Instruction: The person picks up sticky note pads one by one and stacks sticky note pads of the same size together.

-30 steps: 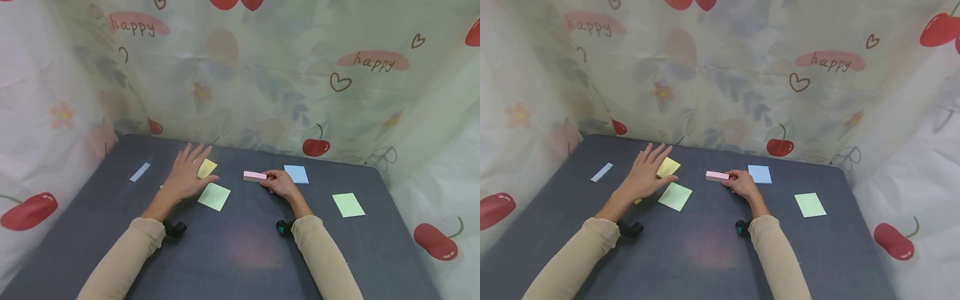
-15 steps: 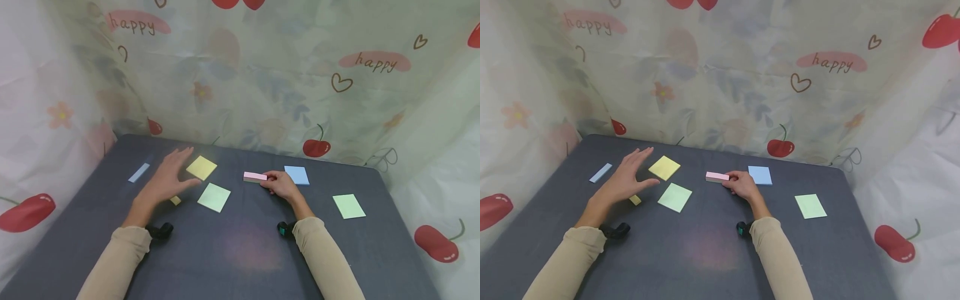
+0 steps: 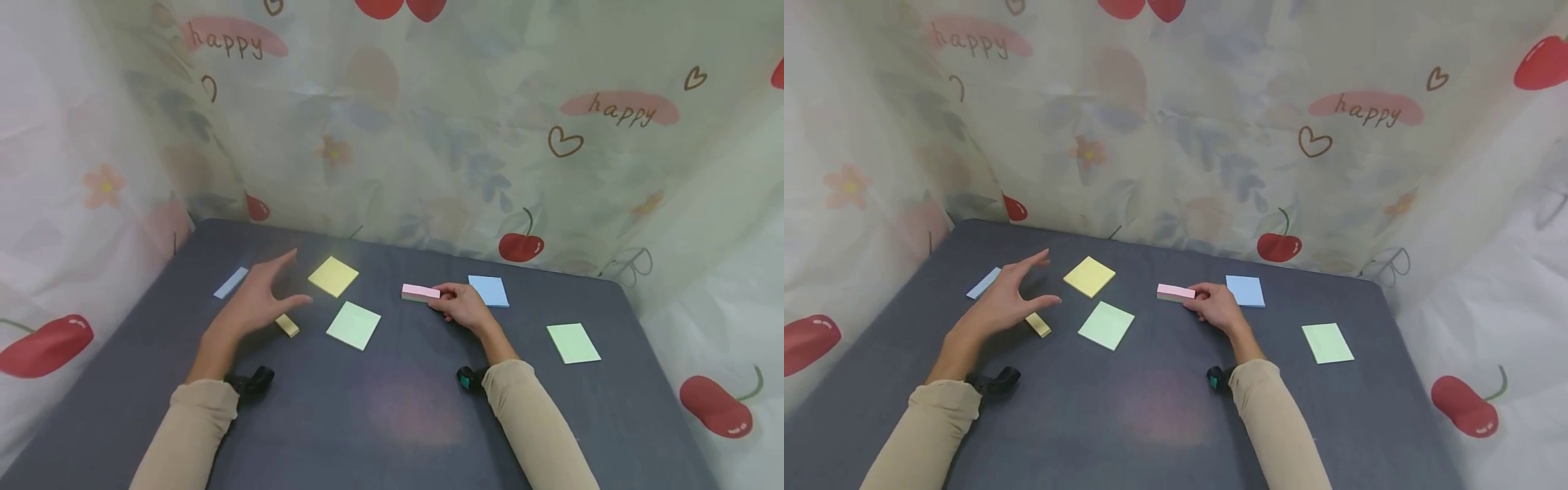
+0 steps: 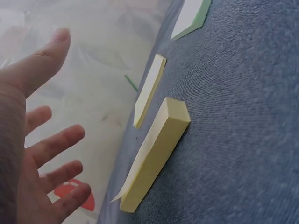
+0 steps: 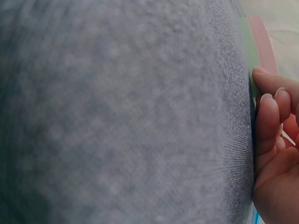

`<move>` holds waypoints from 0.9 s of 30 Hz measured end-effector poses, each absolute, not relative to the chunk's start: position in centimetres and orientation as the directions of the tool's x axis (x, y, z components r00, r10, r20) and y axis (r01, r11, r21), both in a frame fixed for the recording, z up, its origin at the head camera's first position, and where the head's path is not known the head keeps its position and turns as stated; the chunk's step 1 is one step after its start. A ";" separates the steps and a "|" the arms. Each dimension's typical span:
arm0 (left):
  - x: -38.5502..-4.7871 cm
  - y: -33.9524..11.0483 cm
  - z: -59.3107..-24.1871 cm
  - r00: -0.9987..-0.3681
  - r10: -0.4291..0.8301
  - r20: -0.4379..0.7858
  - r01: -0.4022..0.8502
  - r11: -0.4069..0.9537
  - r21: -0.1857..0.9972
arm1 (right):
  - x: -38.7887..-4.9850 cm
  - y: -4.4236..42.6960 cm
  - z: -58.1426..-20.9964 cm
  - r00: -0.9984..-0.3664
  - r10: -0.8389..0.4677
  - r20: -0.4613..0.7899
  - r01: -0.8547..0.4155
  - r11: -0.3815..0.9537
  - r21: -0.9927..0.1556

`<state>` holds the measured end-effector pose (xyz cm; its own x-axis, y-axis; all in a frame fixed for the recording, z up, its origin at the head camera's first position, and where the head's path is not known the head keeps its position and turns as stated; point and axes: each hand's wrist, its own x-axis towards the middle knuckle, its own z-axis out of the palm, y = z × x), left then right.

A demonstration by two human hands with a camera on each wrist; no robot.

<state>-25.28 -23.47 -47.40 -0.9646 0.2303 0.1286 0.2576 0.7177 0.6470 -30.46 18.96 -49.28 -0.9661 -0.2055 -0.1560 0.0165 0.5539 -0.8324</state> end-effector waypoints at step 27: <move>-24.2 -27.4 -49.8 -0.965 0.259 0.030 0.191 0.622 0.759 | -30.5 19.1 -49.7 -0.970 -0.197 -0.145 0.013 0.548 -0.836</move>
<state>-24.22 -27.39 -49.81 -0.9654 0.2590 0.0304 0.1908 0.6224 0.7591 -30.50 19.13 -49.71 -0.9696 -0.1974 -0.1448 0.0134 0.5478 -0.8365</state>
